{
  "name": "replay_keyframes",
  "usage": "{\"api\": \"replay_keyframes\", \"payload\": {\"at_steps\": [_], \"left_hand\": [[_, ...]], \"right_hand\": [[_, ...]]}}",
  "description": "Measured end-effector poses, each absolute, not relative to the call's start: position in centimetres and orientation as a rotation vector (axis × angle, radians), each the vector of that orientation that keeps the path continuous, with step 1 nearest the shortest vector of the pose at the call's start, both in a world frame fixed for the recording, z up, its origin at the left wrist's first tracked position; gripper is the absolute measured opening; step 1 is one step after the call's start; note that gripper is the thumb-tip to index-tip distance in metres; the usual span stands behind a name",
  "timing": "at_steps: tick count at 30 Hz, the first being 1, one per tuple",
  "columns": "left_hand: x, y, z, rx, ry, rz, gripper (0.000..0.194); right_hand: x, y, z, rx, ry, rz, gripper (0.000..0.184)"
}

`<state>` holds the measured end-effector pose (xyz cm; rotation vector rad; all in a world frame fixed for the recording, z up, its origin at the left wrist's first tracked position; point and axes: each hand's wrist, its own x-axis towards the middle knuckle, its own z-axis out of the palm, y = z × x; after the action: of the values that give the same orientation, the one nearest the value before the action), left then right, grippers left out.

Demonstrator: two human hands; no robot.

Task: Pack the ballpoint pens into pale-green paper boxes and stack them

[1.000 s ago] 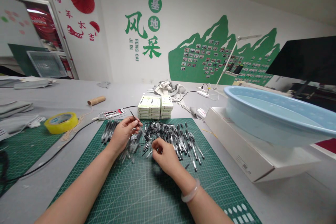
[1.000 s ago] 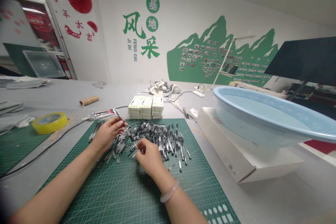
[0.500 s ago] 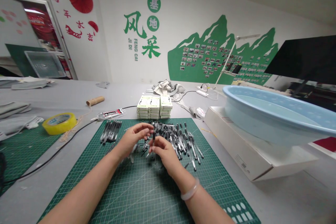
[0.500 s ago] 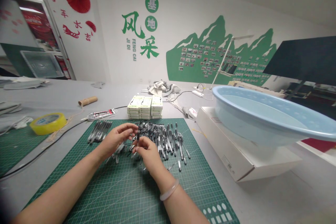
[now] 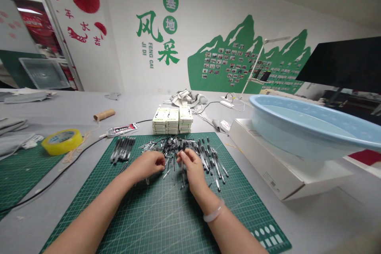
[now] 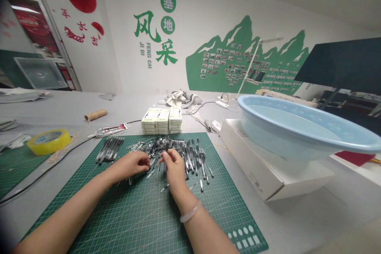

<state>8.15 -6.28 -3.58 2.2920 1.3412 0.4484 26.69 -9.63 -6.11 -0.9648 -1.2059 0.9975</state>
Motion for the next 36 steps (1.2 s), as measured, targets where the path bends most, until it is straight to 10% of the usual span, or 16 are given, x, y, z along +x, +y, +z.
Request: {"api": "replay_keyframes", "payload": {"at_steps": [36], "left_hand": [[6.5, -2.9, -3.8, 2.343, 1.576, 0.354, 0.011]], "right_hand": [[27.0, -9.0, -6.7, -1.012, -1.159, 0.978, 0.017]]}}
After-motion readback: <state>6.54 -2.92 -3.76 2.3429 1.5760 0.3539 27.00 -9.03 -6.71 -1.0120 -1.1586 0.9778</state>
